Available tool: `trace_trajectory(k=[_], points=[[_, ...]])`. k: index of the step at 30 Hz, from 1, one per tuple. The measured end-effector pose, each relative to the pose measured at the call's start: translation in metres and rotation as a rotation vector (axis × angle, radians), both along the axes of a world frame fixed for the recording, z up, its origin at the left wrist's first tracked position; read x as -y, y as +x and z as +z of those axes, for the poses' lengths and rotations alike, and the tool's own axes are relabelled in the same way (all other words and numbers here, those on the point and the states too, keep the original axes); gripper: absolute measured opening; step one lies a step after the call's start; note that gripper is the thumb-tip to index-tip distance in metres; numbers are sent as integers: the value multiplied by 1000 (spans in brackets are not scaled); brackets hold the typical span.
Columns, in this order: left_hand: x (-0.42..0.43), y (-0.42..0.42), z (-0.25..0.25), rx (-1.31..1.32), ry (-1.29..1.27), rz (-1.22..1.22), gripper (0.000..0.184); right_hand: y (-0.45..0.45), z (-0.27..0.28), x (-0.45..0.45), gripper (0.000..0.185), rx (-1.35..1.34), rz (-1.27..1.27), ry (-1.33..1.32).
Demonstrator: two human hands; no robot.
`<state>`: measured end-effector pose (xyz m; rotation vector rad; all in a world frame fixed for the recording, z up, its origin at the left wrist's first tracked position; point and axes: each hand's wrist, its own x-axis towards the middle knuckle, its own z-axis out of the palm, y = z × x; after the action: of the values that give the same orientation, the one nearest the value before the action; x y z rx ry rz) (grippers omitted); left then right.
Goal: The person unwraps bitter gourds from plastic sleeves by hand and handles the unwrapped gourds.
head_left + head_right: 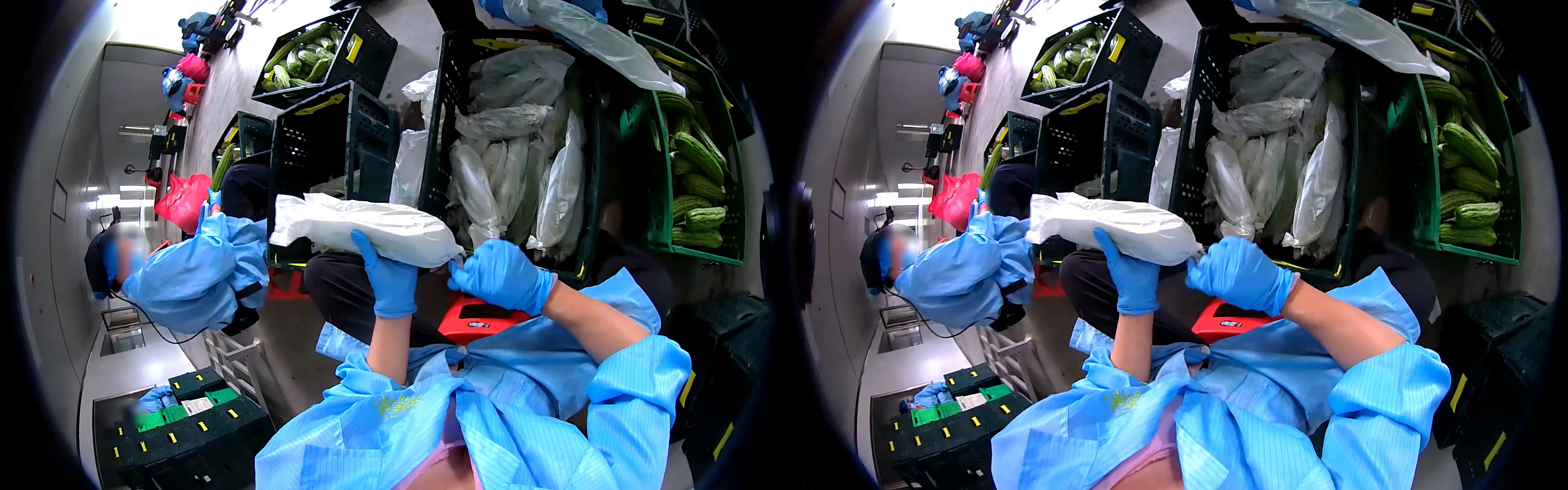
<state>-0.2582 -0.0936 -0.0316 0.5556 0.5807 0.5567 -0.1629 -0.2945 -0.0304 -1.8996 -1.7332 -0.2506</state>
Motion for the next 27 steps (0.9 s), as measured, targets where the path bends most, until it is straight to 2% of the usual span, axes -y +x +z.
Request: trace_trajectory(k=[4, 8, 9, 10, 12, 15, 18, 19, 22, 23, 26, 27], points=[[-14, -5, -15, 61, -164, 36, 71, 1, -15, 1, 20, 210, -46, 3], [-23, -13, -22, 50, -268, -54, 72, 28, -23, 1, 18, 61, -225, 23], [-23, -14, -21, 27, -284, -64, 72, 35, -14, 2, 15, -176, -242, 35], [-23, -15, -20, 3, -298, -74, 72, 39, -19, 1, 12, -525, -272, 269], [-21, -14, -20, -62, -274, -55, 72, 46, -11, 2, 16, -1307, -281, 335], [-19, -13, -24, -78, -249, -77, 73, 53, -1, -1, 15, -1647, -293, 285], [-17, -14, -28, -63, -235, -88, 74, 59, -17, -7, 15, -1660, -454, 142], [-16, -14, -28, -60, -232, -84, 74, 64, -23, -6, 24, -1444, -539, 32], [-14, -13, -23, -27, -215, -42, 75, 61, -34, 1, 29, -1275, -671, 268], [-17, -13, -25, -13, -205, -34, 75, 61, -37, 1, 30, -1104, -778, 301], [-29, -19, -31, 20, -143, -10, 75, 56, -28, 12, 25, -1223, -549, 466], [-29, -19, -28, 27, -103, -8, 74, 50, -16, 18, 22, -1336, -421, 358]])
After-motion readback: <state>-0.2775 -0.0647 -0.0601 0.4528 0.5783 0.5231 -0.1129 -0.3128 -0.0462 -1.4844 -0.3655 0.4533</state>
